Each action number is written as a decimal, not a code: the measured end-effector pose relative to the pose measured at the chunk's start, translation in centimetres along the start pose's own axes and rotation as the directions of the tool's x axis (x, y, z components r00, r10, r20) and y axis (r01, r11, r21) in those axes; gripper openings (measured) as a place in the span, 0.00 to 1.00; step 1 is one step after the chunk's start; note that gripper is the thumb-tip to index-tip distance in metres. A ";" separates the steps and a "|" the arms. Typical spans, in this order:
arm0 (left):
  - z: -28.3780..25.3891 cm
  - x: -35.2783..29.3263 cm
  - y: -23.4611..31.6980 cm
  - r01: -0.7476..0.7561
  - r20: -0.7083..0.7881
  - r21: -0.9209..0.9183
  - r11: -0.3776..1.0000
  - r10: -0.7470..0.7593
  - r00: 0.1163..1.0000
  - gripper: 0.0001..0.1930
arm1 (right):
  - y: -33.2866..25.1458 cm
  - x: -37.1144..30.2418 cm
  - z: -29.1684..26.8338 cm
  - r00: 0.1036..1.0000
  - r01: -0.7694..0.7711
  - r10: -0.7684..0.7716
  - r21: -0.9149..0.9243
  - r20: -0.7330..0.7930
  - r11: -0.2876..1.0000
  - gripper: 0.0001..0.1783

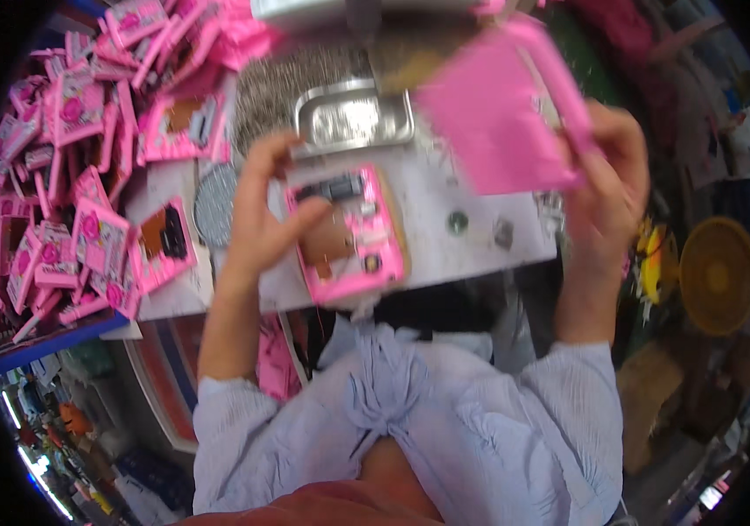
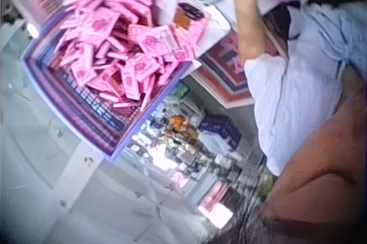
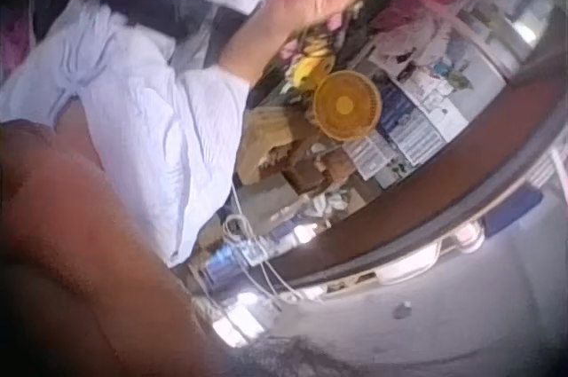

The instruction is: Assembling a pink plastic electronic toy by installing internal components, soldering wires, and securing the casing with screws.

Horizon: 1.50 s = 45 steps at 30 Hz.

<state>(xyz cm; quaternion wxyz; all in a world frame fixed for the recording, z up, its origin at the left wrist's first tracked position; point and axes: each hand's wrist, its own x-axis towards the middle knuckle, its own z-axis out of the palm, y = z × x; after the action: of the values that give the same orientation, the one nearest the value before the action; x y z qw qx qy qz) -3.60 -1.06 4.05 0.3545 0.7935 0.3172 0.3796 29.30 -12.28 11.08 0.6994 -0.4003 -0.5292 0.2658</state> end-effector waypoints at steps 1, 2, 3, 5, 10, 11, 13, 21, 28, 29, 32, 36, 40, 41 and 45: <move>-0.1 0.4 0.2 -0.023 -0.029 -0.128 0.992 0.020 0.999 0.40 | 0.7 0.1 2.4 0.994 -0.091 0.084 0.109 0.064 0.990 0.11; -0.7 0.7 0.9 -0.021 0.005 -0.238 0.971 0.023 1.000 0.38 | 1.5 0.8 4.3 0.958 -0.249 0.206 0.220 0.199 0.943 0.14; -1.5 0.6 1.0 0.098 0.063 -0.347 0.933 -0.081 0.995 0.35 | 2.8 2.2 5.9 0.894 -0.394 0.283 0.311 0.348 0.865 0.18; -3.1 0.1 0.6 0.324 0.213 -0.536 0.780 -0.246 0.945 0.29 | 5.1 4.8 8.4 0.876 -0.446 0.333 0.321 0.350 0.836 0.27; -3.6 -1.4 0.3 0.197 -0.081 -0.792 0.578 -0.419 0.904 0.18 | 7.5 2.9 11.3 0.858 -0.379 0.365 -0.034 0.361 0.925 0.23; -3.5 -1.9 0.5 0.184 -0.111 -0.812 0.554 -0.456 0.883 0.17 | 7.1 0.3 11.2 0.761 -0.471 0.439 -0.058 0.477 0.880 0.28; -2.2 -3.9 0.5 0.303 -0.077 -0.741 0.599 -0.525 0.848 0.21 | 6.4 -3.2 11.5 0.759 -0.434 0.460 -0.168 0.461 0.885 0.38; 2.6 -8.6 0.2 0.393 -0.028 0.060 0.918 -0.392 0.920 0.50 | 8.0 -11.8 7.8 0.762 -0.405 0.571 -0.463 0.305 0.788 0.33; 2.8 -8.1 0.3 0.426 0.004 0.244 0.871 -0.440 0.898 0.49 | 7.8 -11.5 7.9 0.719 -0.372 0.619 -0.576 0.317 0.728 0.27; 2.6 -8.0 0.3 0.407 0.034 0.297 0.864 -0.436 0.899 0.49 | 7.7 -11.5 8.0 0.702 -0.379 0.635 -0.586 0.322 0.716 0.27; 2.5 -8.4 -0.6 0.376 0.016 0.250 0.892 -0.392 0.920 0.48 | 8.1 -11.6 8.2 0.680 -0.445 0.662 -0.541 0.316 0.714 0.27; 2.4 -8.5 -0.8 0.359 0.016 0.238 0.902 -0.373 0.928 0.46 | 8.2 -12.2 8.1 0.682 -0.475 0.661 -0.497 0.314 0.726 0.28; 2.4 -8.7 -0.8 0.318 -0.009 0.213 0.924 -0.324 0.946 0.45 | 8.5 -13.1 7.7 0.676 -0.498 0.660 -0.457 0.327 0.737 0.29; 2.4 -8.7 -0.8 0.314 -0.009 0.207 0.927 -0.319 0.948 0.45 | 8.5 -13.1 7.6 0.672 -0.504 0.667 -0.462 0.321 0.730 0.29; 2.1 -10.2 0.5 0.439 -0.036 0.224 0.870 -0.443 0.896 0.43 | 8.8 -11.4 7.7 0.656 -0.288 0.606 -0.593 0.451 0.752 0.27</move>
<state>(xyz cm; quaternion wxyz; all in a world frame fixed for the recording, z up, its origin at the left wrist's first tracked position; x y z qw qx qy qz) -6.90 -9.89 -0.33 0.3418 0.7384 0.5279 0.2435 19.03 -14.52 -1.43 0.2751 -0.5685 -0.6556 0.4138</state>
